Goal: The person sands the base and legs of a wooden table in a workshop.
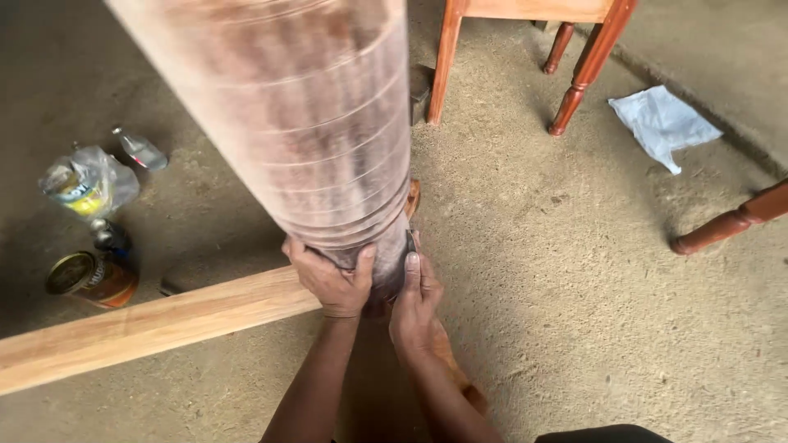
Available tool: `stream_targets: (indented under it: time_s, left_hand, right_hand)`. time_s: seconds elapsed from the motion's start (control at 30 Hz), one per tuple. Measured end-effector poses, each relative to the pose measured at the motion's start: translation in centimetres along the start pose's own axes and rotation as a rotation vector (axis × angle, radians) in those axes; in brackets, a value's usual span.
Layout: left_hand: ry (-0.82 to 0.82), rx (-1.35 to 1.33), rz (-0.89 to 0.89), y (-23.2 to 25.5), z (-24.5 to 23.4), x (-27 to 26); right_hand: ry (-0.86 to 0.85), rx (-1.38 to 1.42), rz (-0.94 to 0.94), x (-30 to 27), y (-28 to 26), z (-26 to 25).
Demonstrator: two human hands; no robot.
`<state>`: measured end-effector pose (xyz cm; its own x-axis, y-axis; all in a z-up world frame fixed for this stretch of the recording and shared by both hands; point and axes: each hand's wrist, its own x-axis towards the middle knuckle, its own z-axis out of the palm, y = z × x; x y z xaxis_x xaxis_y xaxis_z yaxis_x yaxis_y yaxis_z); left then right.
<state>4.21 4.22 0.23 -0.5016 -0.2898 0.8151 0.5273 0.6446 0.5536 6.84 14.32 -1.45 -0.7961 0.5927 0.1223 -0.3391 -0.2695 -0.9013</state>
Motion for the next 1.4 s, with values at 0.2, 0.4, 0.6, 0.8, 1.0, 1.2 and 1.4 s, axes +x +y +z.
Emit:
stream_targets:
  time_s: [0.2, 0.4, 0.6, 0.8, 1.0, 1.2, 1.4]
  left_hand:
    - [-0.012, -0.039, 0.004, 0.3, -1.1, 0.3]
    - [-0.021, -0.060, -0.007, 0.7, -2.2, 1.9]
    - [-0.023, -0.056, -0.034, 0.3, -2.7, 2.4]
    - [-0.034, -0.018, -0.062, 0.7, -2.5, 2.0]
    - [-0.042, 0.085, -0.052, 3.2, -1.7, 1.0]
    - [0.010, 0.038, -0.093, 2.7, 1.4, -0.8]
    - [0.059, 0.276, -0.126, 1.8, 3.7, -4.0]
  right_hand:
    - [-0.036, -0.052, 0.266, 8.0, 2.5, -0.3]
    - [0.078, -0.101, 0.052, -1.5, -1.8, 2.1]
    - [0.077, -0.239, -0.037, 4.9, 1.7, 0.3]
    - [0.114, -0.255, -0.148, -1.7, -0.7, 3.0]
    - [-0.069, -0.273, -0.136, 5.2, -0.8, 1.5]
    - [-0.001, -0.269, -0.008, 2.6, -3.5, 1.8]
    - [-0.335, -0.114, -0.149, 8.7, -1.8, 0.1]
